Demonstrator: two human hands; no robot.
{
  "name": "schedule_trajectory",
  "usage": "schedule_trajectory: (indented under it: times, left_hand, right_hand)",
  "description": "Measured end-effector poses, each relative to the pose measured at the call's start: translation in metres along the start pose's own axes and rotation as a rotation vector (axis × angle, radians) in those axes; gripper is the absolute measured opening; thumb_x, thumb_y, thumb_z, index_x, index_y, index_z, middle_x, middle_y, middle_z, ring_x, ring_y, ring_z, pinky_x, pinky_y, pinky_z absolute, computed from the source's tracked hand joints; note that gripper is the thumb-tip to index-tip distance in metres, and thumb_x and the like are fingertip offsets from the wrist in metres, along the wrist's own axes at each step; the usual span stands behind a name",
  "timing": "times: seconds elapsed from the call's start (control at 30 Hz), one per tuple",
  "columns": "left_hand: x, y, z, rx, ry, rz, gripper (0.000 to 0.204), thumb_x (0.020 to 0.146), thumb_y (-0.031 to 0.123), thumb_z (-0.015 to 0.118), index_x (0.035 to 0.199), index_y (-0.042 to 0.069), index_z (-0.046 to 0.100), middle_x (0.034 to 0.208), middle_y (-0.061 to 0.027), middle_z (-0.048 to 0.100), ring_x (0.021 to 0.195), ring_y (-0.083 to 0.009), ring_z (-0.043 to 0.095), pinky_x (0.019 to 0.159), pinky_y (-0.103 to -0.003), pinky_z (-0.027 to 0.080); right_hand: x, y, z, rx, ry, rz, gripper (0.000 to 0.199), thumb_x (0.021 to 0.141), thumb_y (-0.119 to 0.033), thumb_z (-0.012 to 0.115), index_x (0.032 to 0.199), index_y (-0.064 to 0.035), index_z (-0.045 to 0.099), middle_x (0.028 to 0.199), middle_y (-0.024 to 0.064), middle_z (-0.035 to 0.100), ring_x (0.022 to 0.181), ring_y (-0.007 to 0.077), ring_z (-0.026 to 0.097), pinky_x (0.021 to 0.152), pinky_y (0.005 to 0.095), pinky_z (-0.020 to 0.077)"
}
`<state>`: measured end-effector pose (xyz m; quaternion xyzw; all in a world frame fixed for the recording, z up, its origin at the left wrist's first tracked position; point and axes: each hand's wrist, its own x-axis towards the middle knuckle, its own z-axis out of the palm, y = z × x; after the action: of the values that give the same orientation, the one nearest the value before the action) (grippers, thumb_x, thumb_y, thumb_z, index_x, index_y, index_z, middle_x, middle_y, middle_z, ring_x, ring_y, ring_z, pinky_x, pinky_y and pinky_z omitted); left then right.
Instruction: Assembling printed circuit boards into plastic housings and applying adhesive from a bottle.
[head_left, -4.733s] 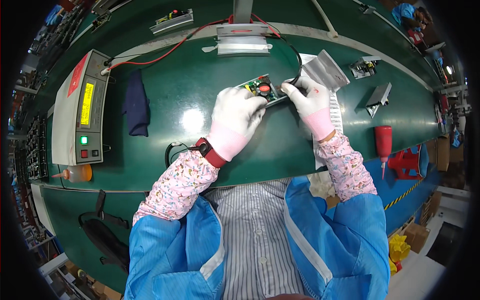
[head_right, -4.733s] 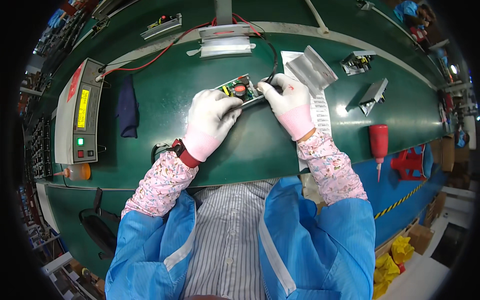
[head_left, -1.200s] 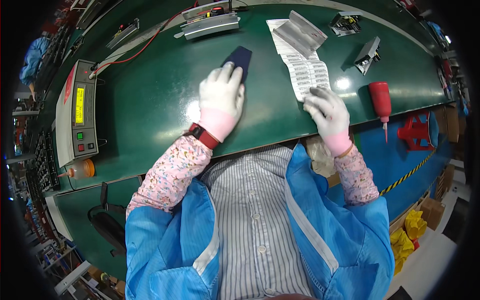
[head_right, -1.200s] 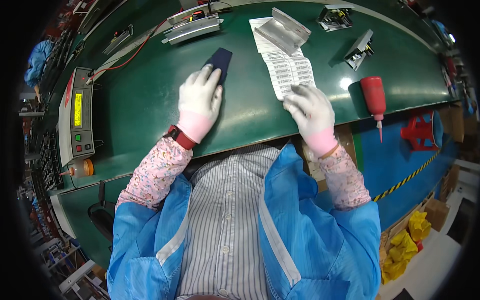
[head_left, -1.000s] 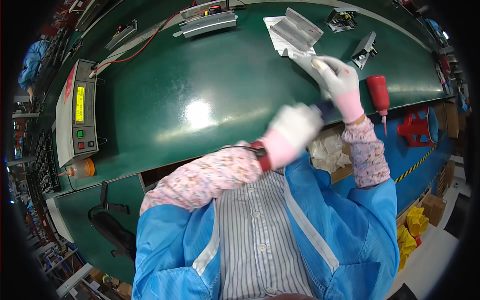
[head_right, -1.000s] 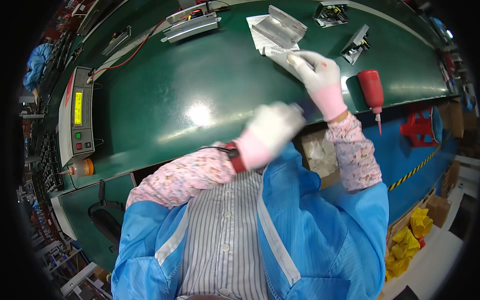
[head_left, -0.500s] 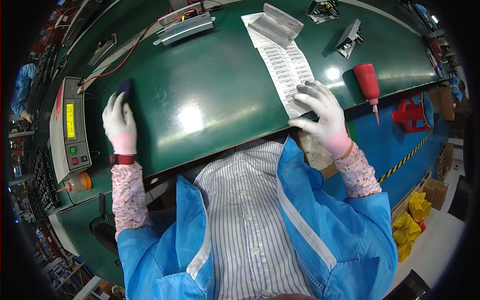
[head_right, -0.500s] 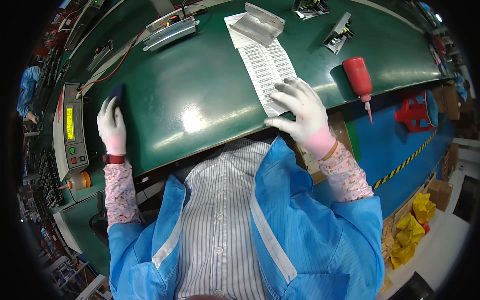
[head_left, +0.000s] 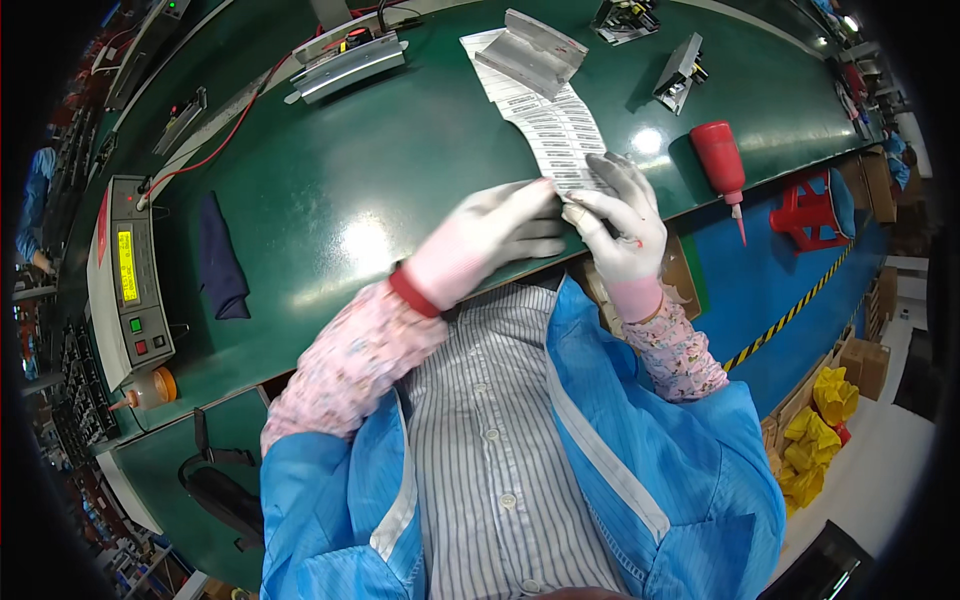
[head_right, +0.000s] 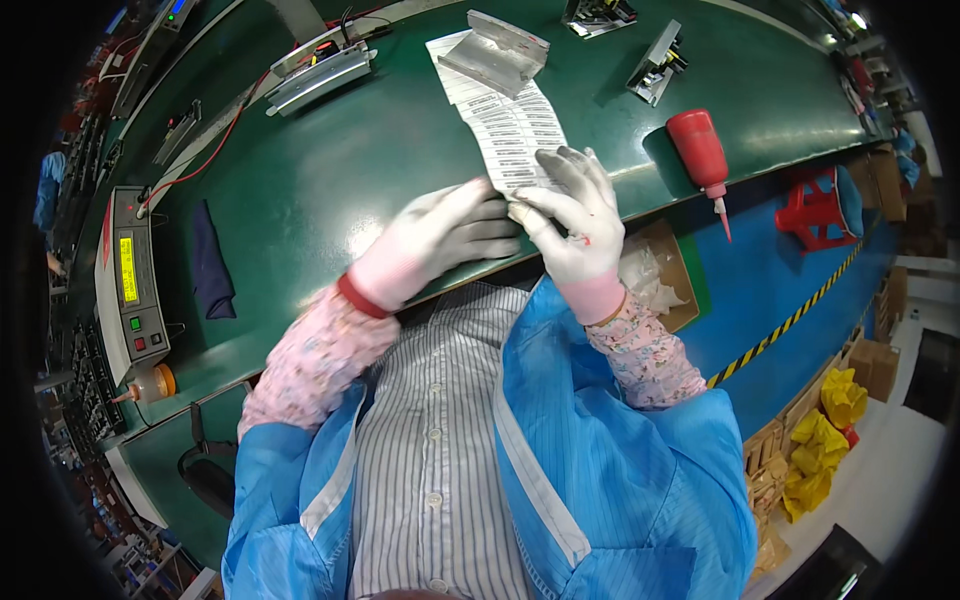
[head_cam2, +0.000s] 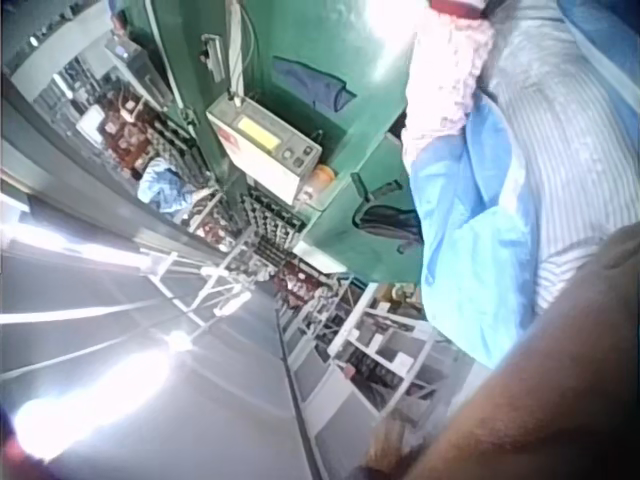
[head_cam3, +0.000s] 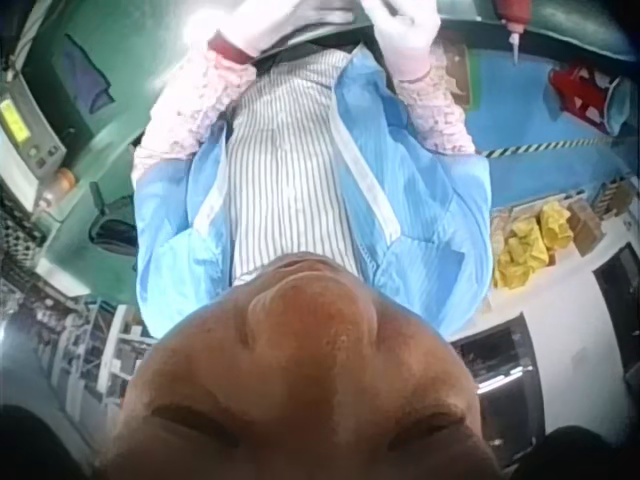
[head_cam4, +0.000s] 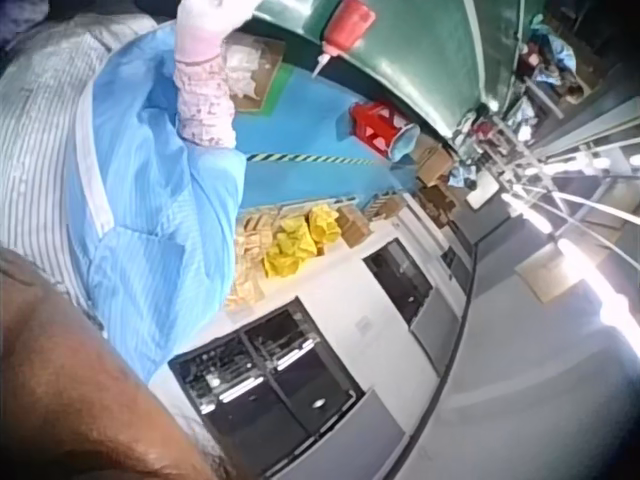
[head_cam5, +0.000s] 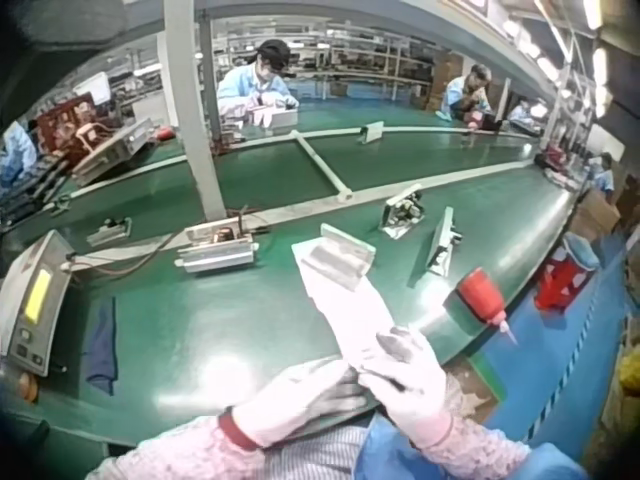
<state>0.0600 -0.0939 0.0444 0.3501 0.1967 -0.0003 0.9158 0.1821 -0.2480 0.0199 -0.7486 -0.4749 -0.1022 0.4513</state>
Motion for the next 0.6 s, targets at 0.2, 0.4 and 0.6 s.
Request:
schedule_trajectory:
  times: [0.2, 0.4, 0.6]
  left_hand:
    - [0.061, -0.03, -0.003, -0.219, -0.046, 0.056, 0.038, 0.101, 0.013, 0.061, 0.128, -0.012, 0.052, 0.119, -0.0245, 0.065, 0.101, -0.0278, 0.071, 0.087, -0.03, 0.06]
    - [0.059, -0.021, 0.003, -0.176, -0.032, 0.017, 0.034, 0.103, 0.009, 0.055, 0.129, -0.012, 0.049, 0.128, -0.026, 0.062, 0.109, -0.0301, 0.069, 0.093, -0.034, 0.06]
    - [0.061, -0.019, 0.003, -0.236, -0.05, 0.015, 0.038, 0.103, 0.01, 0.055, 0.133, -0.013, 0.046, 0.128, -0.0272, 0.062, 0.111, -0.0312, 0.069, 0.096, -0.035, 0.059]
  right_hand:
    - [0.003, 0.009, -0.028, 0.017, 0.018, 0.273, 0.02, 0.083, -0.007, 0.073, 0.102, -0.0054, 0.077, 0.126, 0.0149, 0.068, 0.117, 0.0278, 0.06, 0.109, 0.0369, 0.0435]
    - [0.023, 0.035, -0.047, 0.596, -0.087, 0.8, 0.021, 0.088, -0.005, 0.069, 0.106, 0.0023, 0.075, 0.127, 0.016, 0.067, 0.111, 0.0208, 0.062, 0.099, 0.0295, 0.0483]
    - [0.026, 0.043, -0.05, 0.593, -0.208, 0.796, 0.024, 0.088, -0.002, 0.068, 0.11, 0.0076, 0.071, 0.124, 0.0146, 0.067, 0.103, 0.0159, 0.062, 0.09, 0.025, 0.0505]
